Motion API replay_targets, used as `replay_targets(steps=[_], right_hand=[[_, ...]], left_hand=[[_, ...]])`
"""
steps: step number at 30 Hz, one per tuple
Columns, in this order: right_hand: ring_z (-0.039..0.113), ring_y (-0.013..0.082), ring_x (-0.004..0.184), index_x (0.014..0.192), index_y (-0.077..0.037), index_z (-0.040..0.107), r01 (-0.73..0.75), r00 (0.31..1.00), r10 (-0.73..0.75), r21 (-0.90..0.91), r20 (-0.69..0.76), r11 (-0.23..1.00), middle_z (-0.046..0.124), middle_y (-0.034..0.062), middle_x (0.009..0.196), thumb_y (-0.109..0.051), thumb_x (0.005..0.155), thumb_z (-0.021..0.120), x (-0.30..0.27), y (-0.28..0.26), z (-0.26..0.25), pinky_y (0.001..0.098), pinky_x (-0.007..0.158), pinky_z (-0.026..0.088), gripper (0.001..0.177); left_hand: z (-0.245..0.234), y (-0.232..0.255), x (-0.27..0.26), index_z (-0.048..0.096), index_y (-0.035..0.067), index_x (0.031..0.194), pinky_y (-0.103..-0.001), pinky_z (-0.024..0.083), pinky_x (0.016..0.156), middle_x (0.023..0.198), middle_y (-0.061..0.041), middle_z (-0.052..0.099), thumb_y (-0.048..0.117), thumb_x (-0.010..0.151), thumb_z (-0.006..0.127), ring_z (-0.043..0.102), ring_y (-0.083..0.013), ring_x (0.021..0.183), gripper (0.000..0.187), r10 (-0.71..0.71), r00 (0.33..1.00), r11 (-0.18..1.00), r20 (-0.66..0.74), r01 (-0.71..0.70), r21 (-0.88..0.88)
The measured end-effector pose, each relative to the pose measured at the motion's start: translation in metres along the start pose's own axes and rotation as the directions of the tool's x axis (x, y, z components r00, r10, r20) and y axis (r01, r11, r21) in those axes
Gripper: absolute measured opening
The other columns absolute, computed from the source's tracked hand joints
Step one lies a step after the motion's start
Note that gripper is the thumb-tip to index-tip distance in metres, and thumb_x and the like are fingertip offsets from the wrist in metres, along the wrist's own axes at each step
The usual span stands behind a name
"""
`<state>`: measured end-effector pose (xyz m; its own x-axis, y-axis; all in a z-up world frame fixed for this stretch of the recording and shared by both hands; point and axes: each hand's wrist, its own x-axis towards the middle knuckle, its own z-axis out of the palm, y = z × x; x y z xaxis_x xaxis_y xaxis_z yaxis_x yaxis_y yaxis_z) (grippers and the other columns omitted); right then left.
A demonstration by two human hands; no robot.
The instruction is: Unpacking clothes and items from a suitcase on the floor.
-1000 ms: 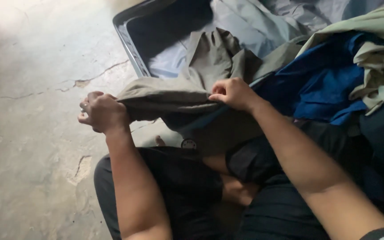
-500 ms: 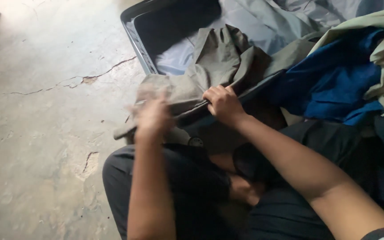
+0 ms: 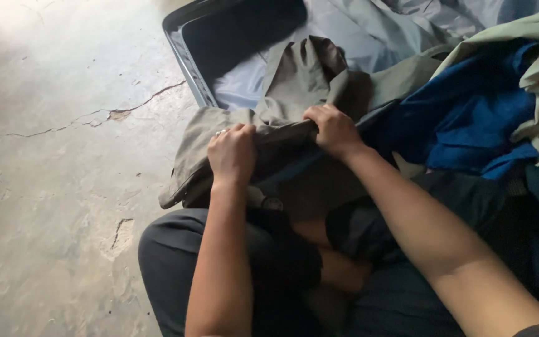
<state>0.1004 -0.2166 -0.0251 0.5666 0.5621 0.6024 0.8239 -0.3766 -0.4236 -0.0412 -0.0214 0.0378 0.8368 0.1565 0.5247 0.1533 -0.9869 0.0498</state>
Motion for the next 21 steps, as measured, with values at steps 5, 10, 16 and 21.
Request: replay_targets(steps=[5,10,16,21], right_hand=[[0.067,0.0333,0.099,0.094,-0.009,0.068,-0.002,0.997,0.002,-0.007,-0.071,1.0,0.07,0.0105,0.095,-0.004,0.089,0.06,-0.006,0.001,0.009,0.0443,0.086,0.053,0.011],[0.065,0.0342,0.096,0.09,-0.008,0.066,0.036,0.985,-0.035,0.007,-0.17,0.999,0.067,0.0108,0.091,-0.01,0.09,0.063,0.0,-0.012,0.002,0.0436,0.083,0.053,0.004],[0.063,0.035,0.094,0.089,-0.007,0.065,0.051,0.991,-0.058,-0.066,-0.117,0.997,0.066,0.0116,0.09,-0.021,0.077,0.075,0.01,0.002,-0.017,0.0438,0.081,0.051,0.021],[0.065,0.0293,0.104,0.095,-0.016,0.07,-0.047,0.999,0.049,-0.191,0.005,0.981,0.071,0.0039,0.099,-0.009,0.087,0.067,0.002,0.044,0.008,0.0473,0.091,0.047,0.011]], left_hand=[[-0.009,0.021,0.005,0.074,0.009,0.101,-0.045,0.048,0.089,0.109,-0.009,0.073,0.013,0.079,0.061,0.07,-0.0303,0.101,0.026,0.119,0.979,0.993,-0.163,-0.12,0.003],[-0.006,0.041,0.008,0.074,0.007,0.102,-0.054,0.04,0.093,0.102,-0.008,0.072,0.035,0.063,0.064,0.071,-0.0303,0.102,0.049,0.274,0.932,0.954,-0.238,-0.294,-0.053],[0.01,0.017,0.015,0.069,0.013,0.081,-0.044,0.051,0.078,0.092,-0.008,0.071,0.019,0.089,0.067,0.07,-0.0308,0.086,0.01,0.108,0.994,0.992,-0.022,-0.109,-0.062],[0.001,0.006,0.019,0.068,0.011,0.084,-0.047,0.054,0.068,0.094,-0.009,0.07,0.024,0.091,0.068,0.07,-0.0338,0.082,0.015,0.004,0.989,0.994,-0.145,-0.02,-0.109]])
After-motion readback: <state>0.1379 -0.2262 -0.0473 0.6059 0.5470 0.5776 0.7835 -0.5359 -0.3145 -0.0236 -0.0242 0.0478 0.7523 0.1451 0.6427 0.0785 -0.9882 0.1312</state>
